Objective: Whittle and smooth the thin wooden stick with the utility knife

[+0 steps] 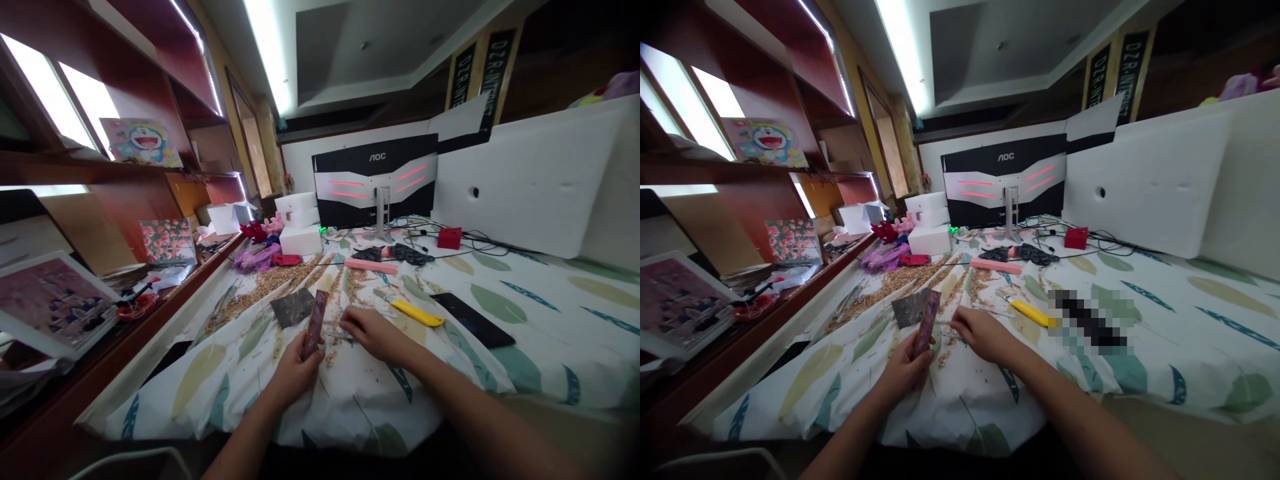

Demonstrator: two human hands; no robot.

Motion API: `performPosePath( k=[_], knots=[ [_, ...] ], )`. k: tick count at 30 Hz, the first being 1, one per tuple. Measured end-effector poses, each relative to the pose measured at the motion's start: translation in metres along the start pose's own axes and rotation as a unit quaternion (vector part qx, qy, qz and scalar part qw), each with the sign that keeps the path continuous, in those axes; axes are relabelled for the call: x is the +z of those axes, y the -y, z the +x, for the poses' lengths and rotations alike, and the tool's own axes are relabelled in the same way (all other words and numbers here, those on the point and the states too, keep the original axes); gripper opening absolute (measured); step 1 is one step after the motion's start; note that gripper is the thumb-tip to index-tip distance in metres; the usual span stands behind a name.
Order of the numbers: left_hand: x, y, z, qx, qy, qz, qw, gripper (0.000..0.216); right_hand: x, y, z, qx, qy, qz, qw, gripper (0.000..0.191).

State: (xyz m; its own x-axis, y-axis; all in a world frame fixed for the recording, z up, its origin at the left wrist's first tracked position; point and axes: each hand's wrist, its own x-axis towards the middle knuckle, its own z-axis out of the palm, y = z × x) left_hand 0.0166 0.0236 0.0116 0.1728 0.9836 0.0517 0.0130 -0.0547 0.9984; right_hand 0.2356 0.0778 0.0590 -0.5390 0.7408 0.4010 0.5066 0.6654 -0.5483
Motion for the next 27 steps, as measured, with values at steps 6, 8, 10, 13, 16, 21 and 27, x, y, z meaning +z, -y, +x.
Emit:
performPosePath(
  k=[6,8,10,13,16,21,27],
  knots=[
    [-0.0009,0.0025,0.0008,0.003,-0.009,0.014,1.0,0.029,0.0048,0.0019,-0.0001,0.009,-0.057,-0.028,0.998,0.021],
    [-0.0008,0.0038,0.0012,0.006,-0.009,0.015,1.0,0.029,0.004,0.0009,0.0003,0.017,-0.058,-0.027,0.998,0.019],
    [-0.0006,0.0052,0.0018,0.01,-0.009,0.017,1.0,0.029,0.0029,-0.0012,0.0009,0.0,0.003,-0.011,1.0,0.017],
    [-0.0005,0.007,0.0028,0.014,-0.006,0.017,1.0,0.028,0.0032,-0.0038,0.0022,0.01,-0.029,-0.002,1.0,0.019],
    [-0.0008,0.0077,0.0032,0.015,-0.003,0.019,1.0,0.027,0.0052,-0.0031,0.0028,0.015,-0.006,0.005,1.0,0.018],
    [-0.0013,0.0056,0.0024,0.013,-0.007,0.03,0.999,0.029,0.0041,-0.0001,0.0017,0.036,0.0,0.01,0.999,0.019],
    [-0.0002,0.003,0.0012,0.011,-0.009,0.038,0.999,0.027,0.0021,-0.0034,0.002,0.055,0.007,0.032,0.998,0.019]
  ],
)
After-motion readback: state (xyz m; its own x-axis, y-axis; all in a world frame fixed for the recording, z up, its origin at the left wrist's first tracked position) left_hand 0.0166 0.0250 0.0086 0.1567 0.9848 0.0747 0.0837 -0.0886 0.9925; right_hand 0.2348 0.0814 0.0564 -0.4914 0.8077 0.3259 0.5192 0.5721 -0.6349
